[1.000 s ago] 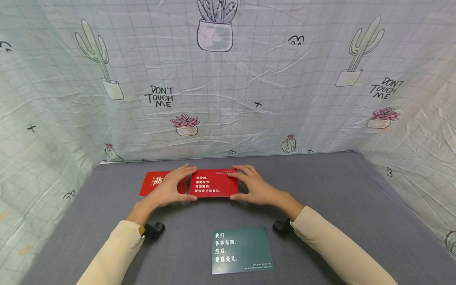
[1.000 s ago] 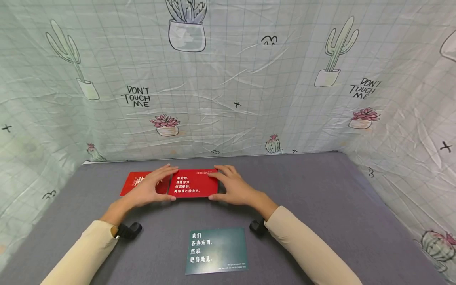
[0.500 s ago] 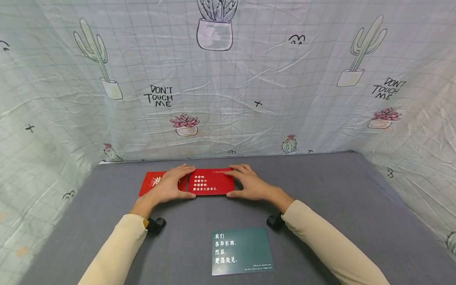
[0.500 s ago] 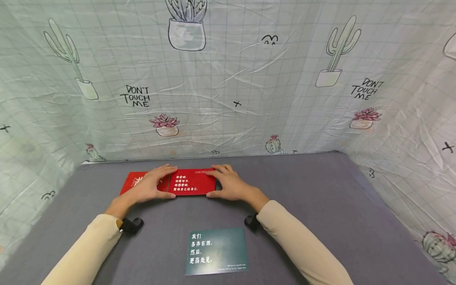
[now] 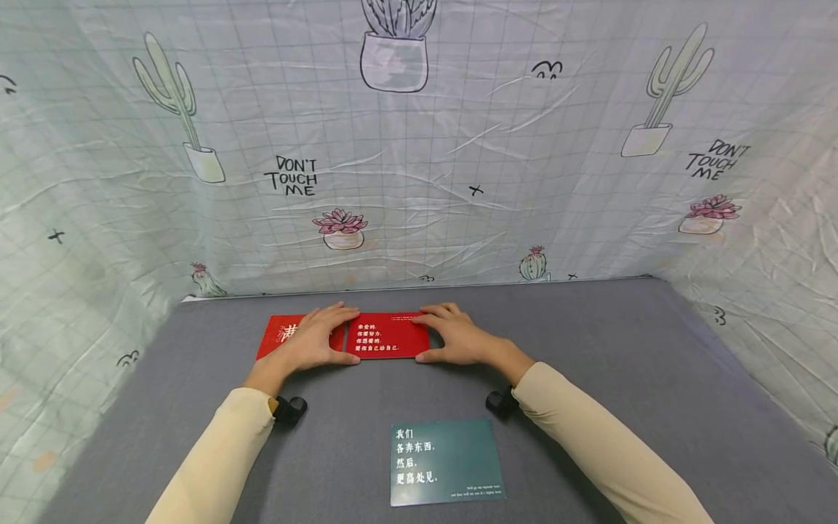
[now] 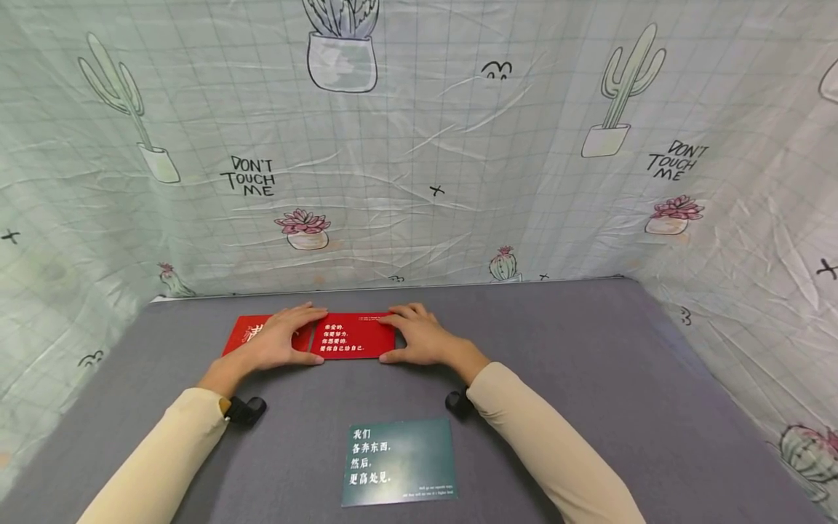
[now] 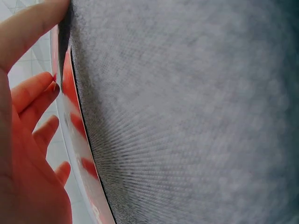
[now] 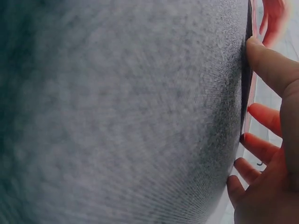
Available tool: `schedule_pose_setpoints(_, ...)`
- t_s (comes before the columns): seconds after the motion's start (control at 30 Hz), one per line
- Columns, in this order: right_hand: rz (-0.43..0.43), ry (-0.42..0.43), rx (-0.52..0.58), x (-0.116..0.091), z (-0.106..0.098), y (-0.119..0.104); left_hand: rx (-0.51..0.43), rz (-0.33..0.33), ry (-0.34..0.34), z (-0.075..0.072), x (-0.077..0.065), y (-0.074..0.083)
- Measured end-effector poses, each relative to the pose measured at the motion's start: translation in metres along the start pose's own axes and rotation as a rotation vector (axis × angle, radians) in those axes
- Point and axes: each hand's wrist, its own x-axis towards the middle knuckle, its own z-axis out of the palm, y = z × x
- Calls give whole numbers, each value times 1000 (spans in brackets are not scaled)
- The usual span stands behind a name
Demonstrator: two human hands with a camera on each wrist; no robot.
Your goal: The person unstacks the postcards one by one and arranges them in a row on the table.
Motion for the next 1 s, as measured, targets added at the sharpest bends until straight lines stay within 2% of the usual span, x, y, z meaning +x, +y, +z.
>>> schedule_pose_setpoints(0.4, -3, -8, -28, 1, 2, 0, 20, -23, -31, -2, 0, -2)
schedule_pose_setpoints(0.7, 1, -6, -20, 2, 3, 1, -3, -17, -36, -2, 0, 0)
schedule_pose_setpoints(1.0, 3, 3, -13, 2, 3, 3, 0, -19, -12, -2, 0, 0)
